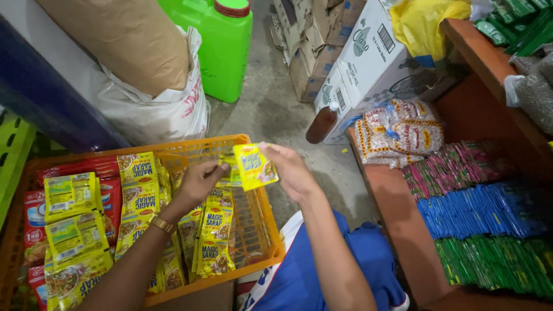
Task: Sorting and organizing small food packets from a basket onto shelves in a store environment.
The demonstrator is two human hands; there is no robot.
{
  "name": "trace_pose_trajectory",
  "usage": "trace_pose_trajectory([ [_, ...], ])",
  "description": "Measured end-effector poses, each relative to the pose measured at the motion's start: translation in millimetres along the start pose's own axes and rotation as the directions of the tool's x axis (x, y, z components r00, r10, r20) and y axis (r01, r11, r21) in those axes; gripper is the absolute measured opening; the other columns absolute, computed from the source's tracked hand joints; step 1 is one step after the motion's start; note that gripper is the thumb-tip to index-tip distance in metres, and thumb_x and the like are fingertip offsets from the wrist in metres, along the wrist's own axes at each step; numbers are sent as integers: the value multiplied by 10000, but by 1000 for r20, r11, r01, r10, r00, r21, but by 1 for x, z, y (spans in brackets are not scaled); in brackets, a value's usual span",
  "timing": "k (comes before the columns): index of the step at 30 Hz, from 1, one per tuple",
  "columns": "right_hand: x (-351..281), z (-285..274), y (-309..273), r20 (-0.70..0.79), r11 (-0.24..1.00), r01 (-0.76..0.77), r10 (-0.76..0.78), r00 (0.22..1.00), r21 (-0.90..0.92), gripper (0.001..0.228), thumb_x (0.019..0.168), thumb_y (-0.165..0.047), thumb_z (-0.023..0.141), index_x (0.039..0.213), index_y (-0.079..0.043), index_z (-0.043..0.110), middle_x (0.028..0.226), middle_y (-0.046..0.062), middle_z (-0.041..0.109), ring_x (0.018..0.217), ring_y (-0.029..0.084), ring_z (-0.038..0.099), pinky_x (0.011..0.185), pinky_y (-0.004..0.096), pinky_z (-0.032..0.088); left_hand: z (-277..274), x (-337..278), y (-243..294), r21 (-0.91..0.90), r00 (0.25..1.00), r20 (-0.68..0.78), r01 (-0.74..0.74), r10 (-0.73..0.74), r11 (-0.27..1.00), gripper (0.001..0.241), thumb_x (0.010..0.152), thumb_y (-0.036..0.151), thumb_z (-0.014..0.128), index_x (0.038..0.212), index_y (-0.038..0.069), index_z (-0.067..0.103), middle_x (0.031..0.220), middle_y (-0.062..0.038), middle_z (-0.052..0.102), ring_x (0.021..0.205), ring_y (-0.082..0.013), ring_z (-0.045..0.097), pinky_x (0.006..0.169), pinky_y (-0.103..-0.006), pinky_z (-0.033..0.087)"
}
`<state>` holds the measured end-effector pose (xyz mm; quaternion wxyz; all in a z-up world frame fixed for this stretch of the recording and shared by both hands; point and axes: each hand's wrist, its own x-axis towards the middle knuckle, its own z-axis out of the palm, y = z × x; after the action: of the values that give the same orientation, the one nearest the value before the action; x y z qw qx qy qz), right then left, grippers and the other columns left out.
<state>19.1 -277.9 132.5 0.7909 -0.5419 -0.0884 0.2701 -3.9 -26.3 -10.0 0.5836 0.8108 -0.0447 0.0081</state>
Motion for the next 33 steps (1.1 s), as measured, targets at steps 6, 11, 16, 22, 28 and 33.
trace_pose_trajectory([
  [6, 3, 5, 20, 133, 906, -19, 83, 988, -423, 329, 1026, -251, 629, 1163, 27, 740, 1038, 36, 774, 922, 76, 686, 837, 267, 561, -19, -3, 22, -381, 994, -109, -31, -12, 924, 290, 1030, 186, 555, 1222, 14, 689, 1021, 61, 715, 863, -18, 595, 751, -208, 481],
  [11, 22, -12, 60, 171, 824, 46, 63, 983, -565, 302, 1039, -246, 632, 1135, 20, 737, 971, -9, 732, 873, 46, 615, 764, 270, 529, -24, -7, 36, -472, 988, -118, 32, -100, 881, 283, 1045, 177, 567, 1226, 12, 708, 1008, 50, 696, 840, -28, 564, 750, -217, 463],
  [16, 29, -20, 76, 148, 750, 91, 10, 989, -656, 284, 1021, -254, 659, 1057, 21, 717, 860, -9, 679, 795, 92, 591, 700, 298, 505, -24, -10, 40, -525, 992, -81, 43, -101, 850, 282, 1071, 193, 578, 1205, -9, 723, 973, 14, 683, 804, -57, 558, 716, -244, 458],
  [22, 25, 0, 57, 5, 772, 198, -245, 969, -604, 380, 862, -241, 772, 1121, -31, 590, 943, -4, 689, 866, 105, 661, 762, 289, 555, -24, -12, 52, -511, 992, -56, 71, -115, 857, 330, 1038, 214, 552, 1244, 8, 706, 1062, 7, 742, 876, -56, 655, 766, -235, 517],
  [28, 28, 1, 72, 38, 672, 195, -241, 970, -714, 256, 892, -220, 789, 1014, -8, 715, 912, 38, 740, 810, 111, 646, 750, 305, 545, -19, -12, 50, -519, 997, -13, 52, -69, 853, 351, 1031, 215, 571, 1280, -2, 692, 1125, -3, 726, 934, -57, 643, 812, -237, 515],
  [33, 38, -4, 77, -51, 777, 220, -307, 950, -590, 174, 930, -166, 727, 1012, -13, 728, 924, 32, 771, 845, 88, 678, 778, 281, 542, -24, -12, 38, -448, 999, 41, 50, -35, 893, 458, 1148, 349, 495, 1240, -45, 710, 1037, -37, 673, 913, -87, 584, 827, -278, 497],
])
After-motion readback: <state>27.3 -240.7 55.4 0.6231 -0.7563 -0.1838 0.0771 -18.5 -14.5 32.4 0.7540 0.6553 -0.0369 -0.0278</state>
